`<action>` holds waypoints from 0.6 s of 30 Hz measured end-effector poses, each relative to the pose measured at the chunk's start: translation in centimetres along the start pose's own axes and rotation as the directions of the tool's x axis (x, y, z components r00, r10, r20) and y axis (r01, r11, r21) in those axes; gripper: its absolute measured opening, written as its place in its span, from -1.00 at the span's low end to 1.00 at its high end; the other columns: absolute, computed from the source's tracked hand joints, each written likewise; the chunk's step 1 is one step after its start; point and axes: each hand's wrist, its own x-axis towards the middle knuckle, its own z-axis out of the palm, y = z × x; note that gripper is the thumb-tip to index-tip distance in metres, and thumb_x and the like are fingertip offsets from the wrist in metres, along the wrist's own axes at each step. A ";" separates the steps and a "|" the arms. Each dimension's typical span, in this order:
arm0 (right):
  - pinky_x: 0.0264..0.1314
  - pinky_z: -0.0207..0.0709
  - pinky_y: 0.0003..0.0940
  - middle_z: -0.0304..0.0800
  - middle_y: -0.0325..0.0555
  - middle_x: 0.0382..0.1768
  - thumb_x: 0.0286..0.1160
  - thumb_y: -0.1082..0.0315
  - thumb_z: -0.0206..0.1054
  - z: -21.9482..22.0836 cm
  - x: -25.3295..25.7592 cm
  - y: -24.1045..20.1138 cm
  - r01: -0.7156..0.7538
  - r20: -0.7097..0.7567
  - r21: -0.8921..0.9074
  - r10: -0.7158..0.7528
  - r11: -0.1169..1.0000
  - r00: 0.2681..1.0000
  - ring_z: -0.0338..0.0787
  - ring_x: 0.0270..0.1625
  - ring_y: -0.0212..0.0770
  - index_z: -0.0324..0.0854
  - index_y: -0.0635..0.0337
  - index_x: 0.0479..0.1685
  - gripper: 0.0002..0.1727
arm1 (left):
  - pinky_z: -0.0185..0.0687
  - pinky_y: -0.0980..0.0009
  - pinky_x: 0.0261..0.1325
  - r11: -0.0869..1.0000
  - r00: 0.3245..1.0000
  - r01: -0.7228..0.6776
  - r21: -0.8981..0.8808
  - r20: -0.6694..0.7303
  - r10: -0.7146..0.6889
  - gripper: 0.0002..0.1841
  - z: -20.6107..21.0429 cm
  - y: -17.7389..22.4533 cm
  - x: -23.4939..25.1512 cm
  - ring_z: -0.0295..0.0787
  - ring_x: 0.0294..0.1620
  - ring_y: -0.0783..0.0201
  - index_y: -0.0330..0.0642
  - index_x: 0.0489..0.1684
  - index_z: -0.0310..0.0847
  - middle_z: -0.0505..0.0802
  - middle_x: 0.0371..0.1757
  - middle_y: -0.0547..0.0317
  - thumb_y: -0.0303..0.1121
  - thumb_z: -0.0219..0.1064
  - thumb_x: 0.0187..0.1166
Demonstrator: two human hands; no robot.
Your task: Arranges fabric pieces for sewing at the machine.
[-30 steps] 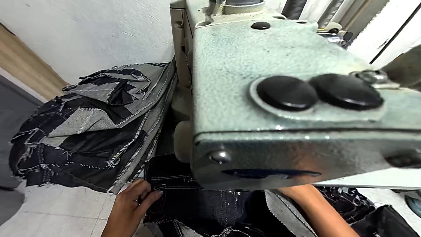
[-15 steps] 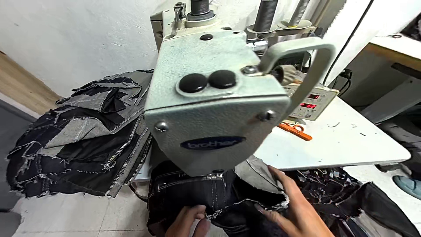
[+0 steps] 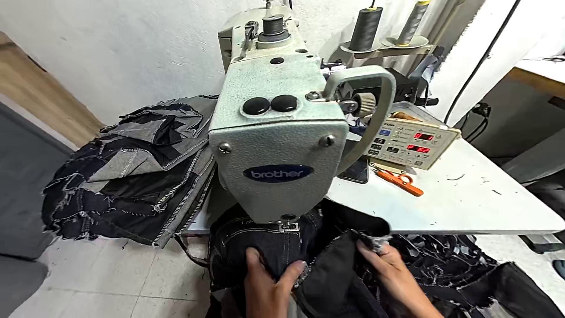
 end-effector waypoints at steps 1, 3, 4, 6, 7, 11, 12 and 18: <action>0.04 0.72 -0.57 0.91 -0.60 -0.22 0.56 0.40 0.23 -1.0 -0.1 -0.8 -0.004 0.029 0.053 0.003 0.999 1.000 0.82 -0.12 -0.64 0.81 -0.25 -0.23 -0.72 | 0.82 0.28 0.15 0.998 0.999 -0.044 -0.048 -0.017 0.044 -0.20 -1.1 0.3 0.3 0.87 0.02 0.31 -0.62 0.39 0.27 0.83 -0.01 -0.12 -0.39 0.65 0.19; 0.11 0.72 -0.57 0.93 -0.64 -0.13 0.60 0.38 0.24 -2.7 -0.5 -2.8 -0.063 0.092 0.104 0.054 0.993 0.994 0.83 -0.06 -0.65 0.83 -0.40 -0.14 -0.67 | 0.82 0.30 0.03 0.985 0.995 -0.083 -0.151 -0.070 0.073 -0.46 -4.8 0.2 2.9 0.82 -0.09 0.35 -0.48 0.19 0.32 0.79 -0.12 0.06 -0.51 0.51 0.30; 0.11 0.70 -0.58 0.93 -0.66 -0.12 0.61 0.38 0.24 -2.9 -0.7 -3.6 -0.117 0.130 0.106 0.103 0.988 0.986 0.82 -0.06 -0.67 0.83 -0.41 -0.11 -0.67 | 0.84 0.33 -0.04 0.979 0.992 -0.095 -0.180 -0.096 0.079 -0.52 -6.8 -0.3 4.7 0.83 -0.16 0.38 -0.40 0.14 0.28 0.80 -0.19 0.15 -0.57 0.45 0.31; 0.05 0.73 -0.57 0.94 -0.59 -0.17 0.62 0.51 0.13 -1.1 -0.7 -3.7 -0.229 0.165 0.143 0.205 0.963 0.965 0.84 -0.12 -0.64 0.79 -0.26 -0.10 -0.61 | 0.86 0.41 -0.11 0.978 0.990 -0.126 -0.165 -0.081 0.114 -0.50 -9.7 -1.6 7.8 0.90 -0.21 0.43 -0.22 0.17 0.19 0.88 -0.24 0.27 -0.61 0.37 0.31; 0.04 0.74 -0.55 0.95 -0.52 -0.18 0.63 0.54 0.09 0.2 -0.7 -3.1 -0.262 0.153 0.185 0.236 0.947 0.960 0.86 -0.14 -0.60 0.78 -0.17 -0.09 -0.62 | 0.85 0.44 -0.11 0.983 0.988 -0.147 -0.110 -0.071 0.140 -0.49 -10.4 -2.0 8.6 0.91 -0.21 0.45 -0.21 0.21 0.20 0.90 -0.24 0.28 -0.58 0.37 0.32; 0.15 0.71 -0.59 0.94 -0.59 -0.10 0.64 0.48 0.16 1.3 0.5 -2.5 -0.142 0.093 0.183 0.127 0.973 0.988 0.84 -0.03 -0.65 0.80 -0.24 -0.04 -0.64 | 0.82 0.53 -0.09 0.966 0.962 -0.256 -0.023 -0.105 0.252 -0.48 -9.5 -1.4 10.6 0.89 -0.19 0.54 -0.16 0.29 0.24 0.91 -0.22 0.39 -0.51 0.38 0.37; 0.18 0.69 -0.61 0.93 -0.64 -0.08 0.63 0.49 0.16 1.0 0.7 -2.9 -0.098 0.079 0.145 0.087 0.985 0.993 0.82 0.00 -0.68 0.80 -0.29 -0.04 -0.62 | 0.83 0.50 -0.03 0.956 0.954 -0.290 -0.046 -0.099 0.284 -0.46 -9.2 -1.1 11.1 0.89 -0.14 0.52 -0.12 0.31 0.22 0.91 -0.18 0.41 -0.52 0.38 0.36; 0.15 0.69 -0.62 0.91 -0.64 -0.08 0.60 0.28 0.31 -2.3 4.0 -1.2 0.135 -0.002 -0.039 -0.135 0.990 0.991 0.82 -0.01 -0.65 0.81 -0.27 -0.05 -0.81 | 0.83 0.53 0.01 0.945 0.945 -0.328 -0.005 -0.003 0.328 -0.40 -7.7 -0.3 10.8 0.88 -0.07 0.59 -0.11 0.34 0.27 0.91 -0.14 0.50 -0.39 0.50 0.32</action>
